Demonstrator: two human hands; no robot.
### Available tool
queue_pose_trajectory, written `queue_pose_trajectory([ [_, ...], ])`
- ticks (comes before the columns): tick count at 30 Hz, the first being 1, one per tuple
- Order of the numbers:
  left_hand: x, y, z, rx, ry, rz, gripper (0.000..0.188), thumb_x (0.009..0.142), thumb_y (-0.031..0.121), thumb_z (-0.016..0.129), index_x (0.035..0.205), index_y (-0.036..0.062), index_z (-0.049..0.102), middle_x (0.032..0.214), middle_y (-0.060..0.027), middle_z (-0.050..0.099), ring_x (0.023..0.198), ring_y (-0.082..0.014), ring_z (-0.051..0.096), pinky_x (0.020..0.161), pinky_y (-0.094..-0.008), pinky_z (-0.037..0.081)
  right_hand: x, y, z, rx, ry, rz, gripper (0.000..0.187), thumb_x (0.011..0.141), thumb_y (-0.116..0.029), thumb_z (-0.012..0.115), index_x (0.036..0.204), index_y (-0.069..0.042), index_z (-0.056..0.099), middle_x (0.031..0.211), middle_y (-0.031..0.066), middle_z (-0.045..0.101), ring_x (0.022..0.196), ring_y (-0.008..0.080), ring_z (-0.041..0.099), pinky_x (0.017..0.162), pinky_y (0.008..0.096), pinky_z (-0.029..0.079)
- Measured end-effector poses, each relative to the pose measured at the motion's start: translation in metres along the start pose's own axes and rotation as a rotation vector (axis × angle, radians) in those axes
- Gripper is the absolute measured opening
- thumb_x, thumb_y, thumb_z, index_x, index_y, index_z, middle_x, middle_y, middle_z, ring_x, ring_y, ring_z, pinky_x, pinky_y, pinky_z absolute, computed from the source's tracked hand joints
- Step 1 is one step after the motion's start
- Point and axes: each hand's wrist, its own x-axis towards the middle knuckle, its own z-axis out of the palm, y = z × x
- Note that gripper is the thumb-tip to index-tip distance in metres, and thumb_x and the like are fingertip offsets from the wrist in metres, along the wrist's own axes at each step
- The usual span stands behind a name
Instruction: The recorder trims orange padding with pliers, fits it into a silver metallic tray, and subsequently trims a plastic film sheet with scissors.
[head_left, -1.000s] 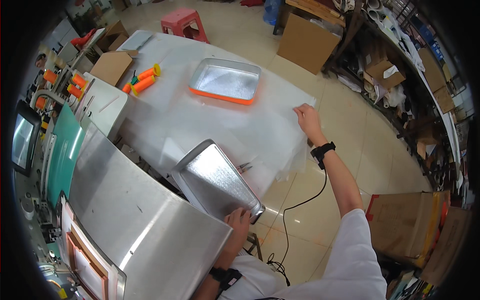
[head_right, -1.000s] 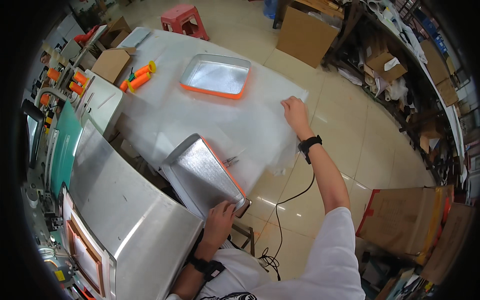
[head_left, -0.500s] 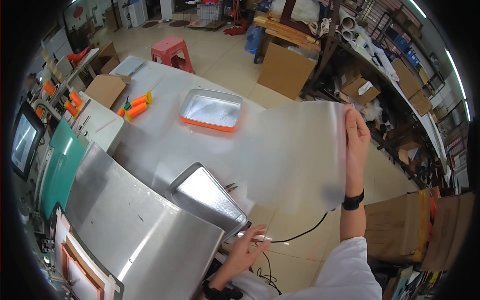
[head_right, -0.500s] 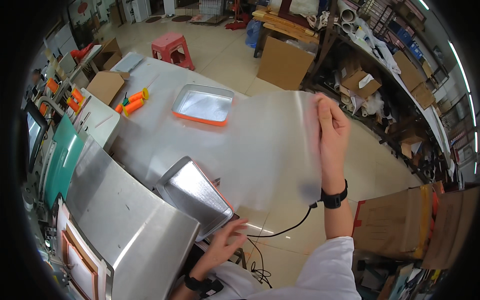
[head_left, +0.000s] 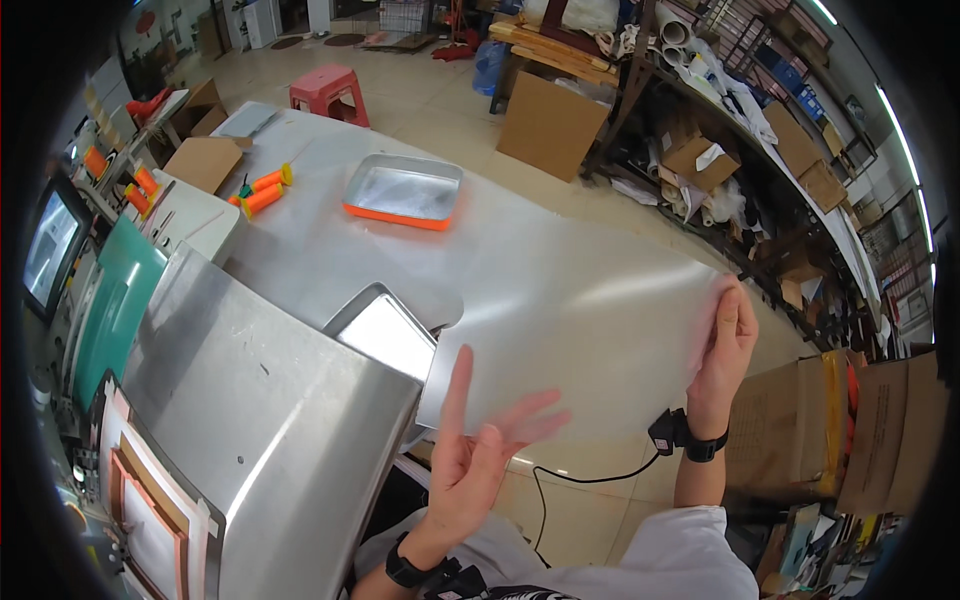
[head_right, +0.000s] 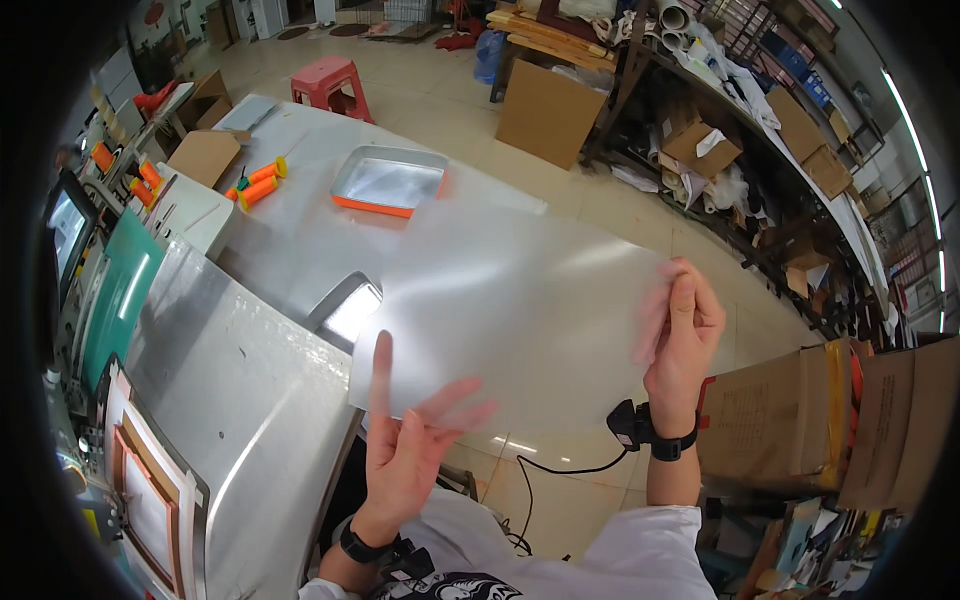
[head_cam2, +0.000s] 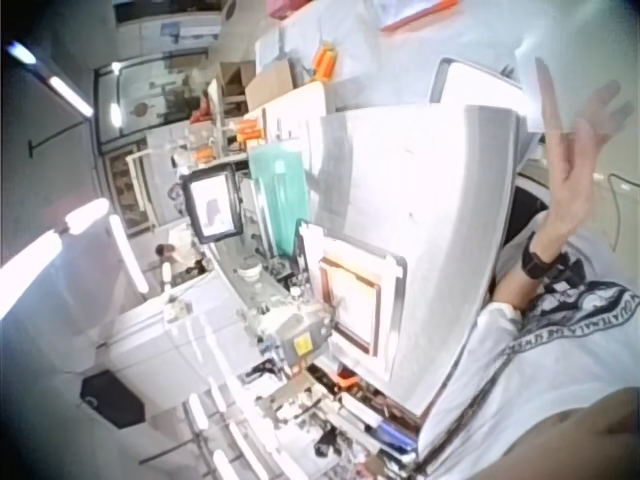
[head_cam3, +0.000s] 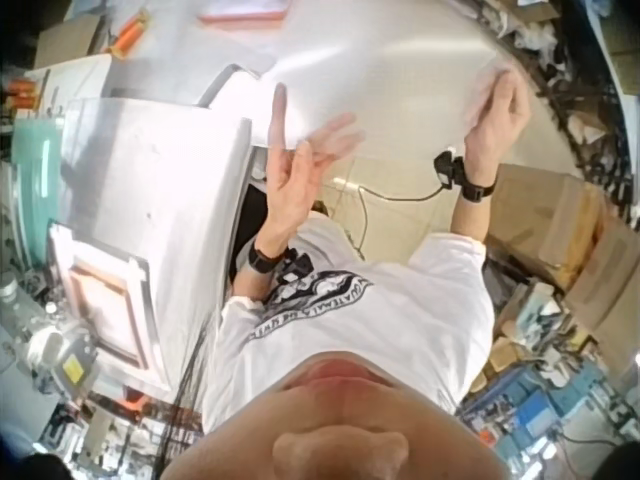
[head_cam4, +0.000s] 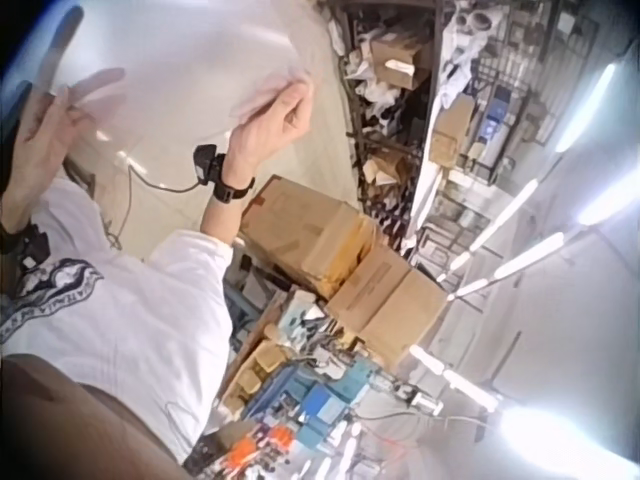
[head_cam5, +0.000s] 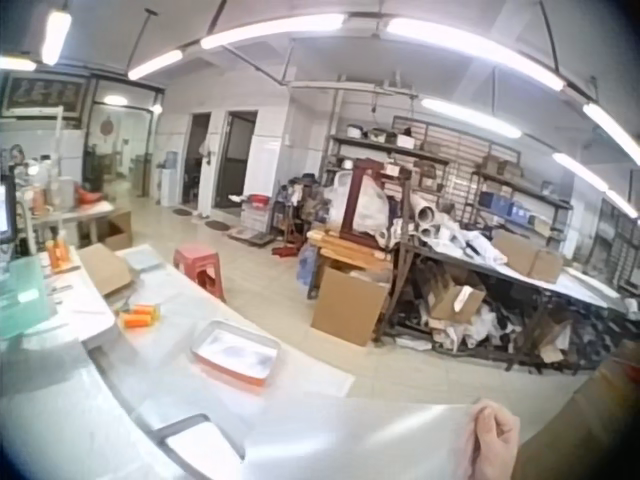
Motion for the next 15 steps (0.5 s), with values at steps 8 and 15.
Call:
queue_pose_trajectory([
  [8,-0.012,0.037,0.015,-0.168,-0.07,-0.018,0.062,0.101,0.019,0.022,0.14,0.0302,-0.026,0.139,-0.0313,0.03,0.128,-0.0428,0.036,0.102,-0.0533,0.035,-0.01,-0.011,-0.016,-0.046,-0.14,-0.028,0.021,0.095,-0.019,0.052,0.097,-0.001,0.061,0.061,-0.0021,0.051,0.04,0.003,0.039,0.035,0.0177,0.025],
  [15,-0.019,0.06,0.018,-0.287,-0.081,0.042,0.075,0.097,0.002,0.026,0.139,0.0345,-0.026,0.146,-0.0298,0.015,0.134,-0.0426,0.025,0.104,-0.0546,0.03,-0.011,-0.027,0.006,-0.071,-0.267,-0.071,0.02,0.095,-0.016,0.052,0.096,0.002,0.061,0.059,-0.0021,0.05,0.038,0.0012,0.035,0.036,0.0171,0.023],
])
